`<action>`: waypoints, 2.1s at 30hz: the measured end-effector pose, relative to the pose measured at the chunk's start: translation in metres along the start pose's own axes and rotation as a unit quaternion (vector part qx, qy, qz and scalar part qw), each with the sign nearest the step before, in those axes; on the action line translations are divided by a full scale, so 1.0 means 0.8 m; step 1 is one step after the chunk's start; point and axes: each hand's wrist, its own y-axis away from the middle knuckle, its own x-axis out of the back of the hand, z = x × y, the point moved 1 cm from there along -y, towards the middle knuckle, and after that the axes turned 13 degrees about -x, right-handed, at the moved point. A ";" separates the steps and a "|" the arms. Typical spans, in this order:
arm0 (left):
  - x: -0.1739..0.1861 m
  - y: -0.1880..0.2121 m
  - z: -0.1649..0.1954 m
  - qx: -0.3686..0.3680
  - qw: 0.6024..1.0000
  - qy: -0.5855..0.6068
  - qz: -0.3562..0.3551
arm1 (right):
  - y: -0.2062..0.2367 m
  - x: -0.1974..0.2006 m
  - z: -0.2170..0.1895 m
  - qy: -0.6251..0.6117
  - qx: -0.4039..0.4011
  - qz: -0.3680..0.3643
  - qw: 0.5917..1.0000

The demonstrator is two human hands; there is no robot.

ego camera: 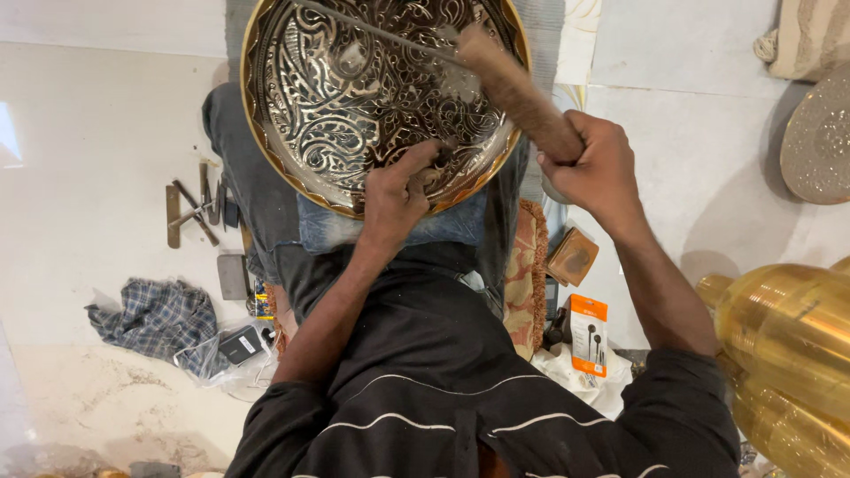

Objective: The person sits on the floor with a large embossed brass tray on their lap and hammers its ornamental design using a wooden mallet and a small punch, repositioning the punch by hand across different parts of the pattern to work the raised decoration.

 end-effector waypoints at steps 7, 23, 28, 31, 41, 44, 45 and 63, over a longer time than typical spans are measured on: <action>0.000 0.002 -0.004 -0.006 1.000 -0.009 -0.012 | -0.004 0.008 0.004 0.141 0.068 0.046 0.987; -0.003 0.003 -0.010 -0.002 0.999 -0.032 -0.028 | 0.007 0.003 -0.005 0.225 0.067 0.085 0.968; -0.007 0.003 -0.012 -0.026 1.000 -0.004 -0.003 | 0.002 0.000 0.003 -0.130 0.006 -0.043 0.991; -0.009 0.002 -0.012 -0.018 1.000 -0.004 -0.003 | 0.002 0.001 0.007 -0.097 0.010 -0.026 0.995; -0.005 -0.004 -0.007 -0.018 1.000 -0.002 -0.008 | 0.001 0.020 0.002 0.055 0.068 0.033 0.996; -0.005 -0.006 -0.003 -0.023 1.000 -0.001 -0.007 | 0.004 0.019 -0.001 0.170 0.055 0.071 0.981; -0.004 -0.006 -0.001 -0.026 1.000 0.003 -0.004 | 0.004 0.018 -0.003 0.101 0.040 0.058 0.992; -0.004 -0.002 -0.001 -0.030 1.000 -0.007 -0.001 | 0.005 0.022 -0.003 -0.008 0.033 0.023 0.999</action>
